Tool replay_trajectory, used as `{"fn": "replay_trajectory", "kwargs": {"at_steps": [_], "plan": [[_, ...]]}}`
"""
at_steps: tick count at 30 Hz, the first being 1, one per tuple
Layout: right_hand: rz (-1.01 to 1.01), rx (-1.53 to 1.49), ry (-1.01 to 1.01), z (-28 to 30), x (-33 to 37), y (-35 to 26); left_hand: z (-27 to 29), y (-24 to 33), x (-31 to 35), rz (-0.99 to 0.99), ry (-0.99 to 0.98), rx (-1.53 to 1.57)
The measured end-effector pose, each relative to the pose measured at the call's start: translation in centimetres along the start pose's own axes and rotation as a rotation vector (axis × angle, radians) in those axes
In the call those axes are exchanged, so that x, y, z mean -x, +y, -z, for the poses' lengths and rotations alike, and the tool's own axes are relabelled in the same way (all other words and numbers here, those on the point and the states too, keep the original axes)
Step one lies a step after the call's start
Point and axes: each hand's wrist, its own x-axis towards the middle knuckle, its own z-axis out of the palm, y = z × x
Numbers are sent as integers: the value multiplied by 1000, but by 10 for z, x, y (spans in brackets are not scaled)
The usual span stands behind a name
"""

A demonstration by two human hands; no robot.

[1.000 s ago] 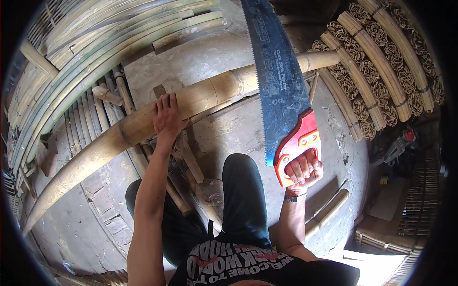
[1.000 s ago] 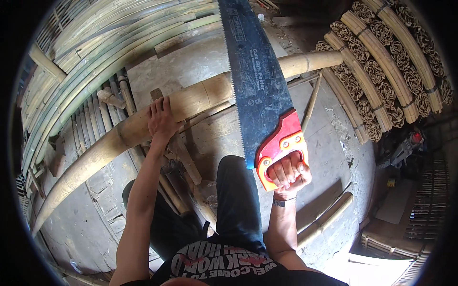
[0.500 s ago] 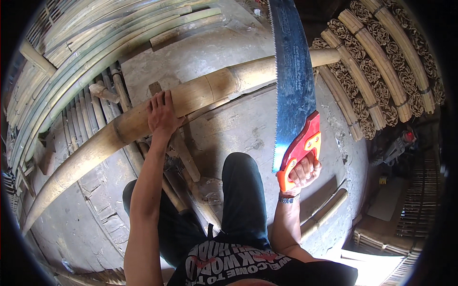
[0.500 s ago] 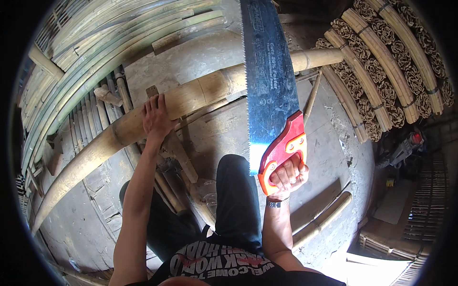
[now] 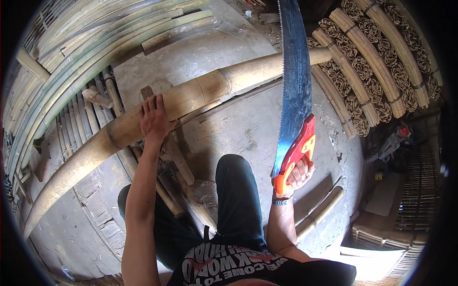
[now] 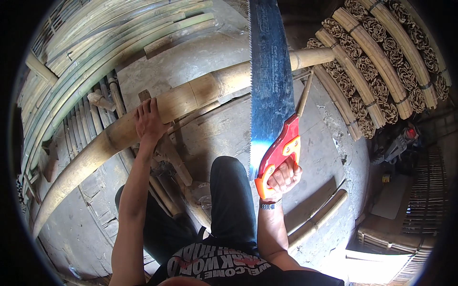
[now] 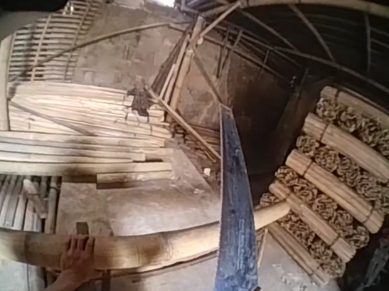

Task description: Sawing through a long bamboo pole using a hand saw in a workshop.

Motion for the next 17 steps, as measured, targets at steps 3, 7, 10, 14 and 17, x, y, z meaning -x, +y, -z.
{"fn": "replay_trajectory", "kwargs": {"at_steps": [3,7,10,14,17], "plan": [[3,12,5,0,1,3,0,0,0,-7,2,1],[-1,41,-2,-1,1,1,-2,6,-3,6,-31,-5],[4,50,-3,-4,1,-5,-5,14,-8,10,-28,19],[-63,34,-40,5,-11,0,1,3,-7,18,-19,-10],[-222,-43,92,29,-10,9,34,-53,19,165,-147,-157]]}}
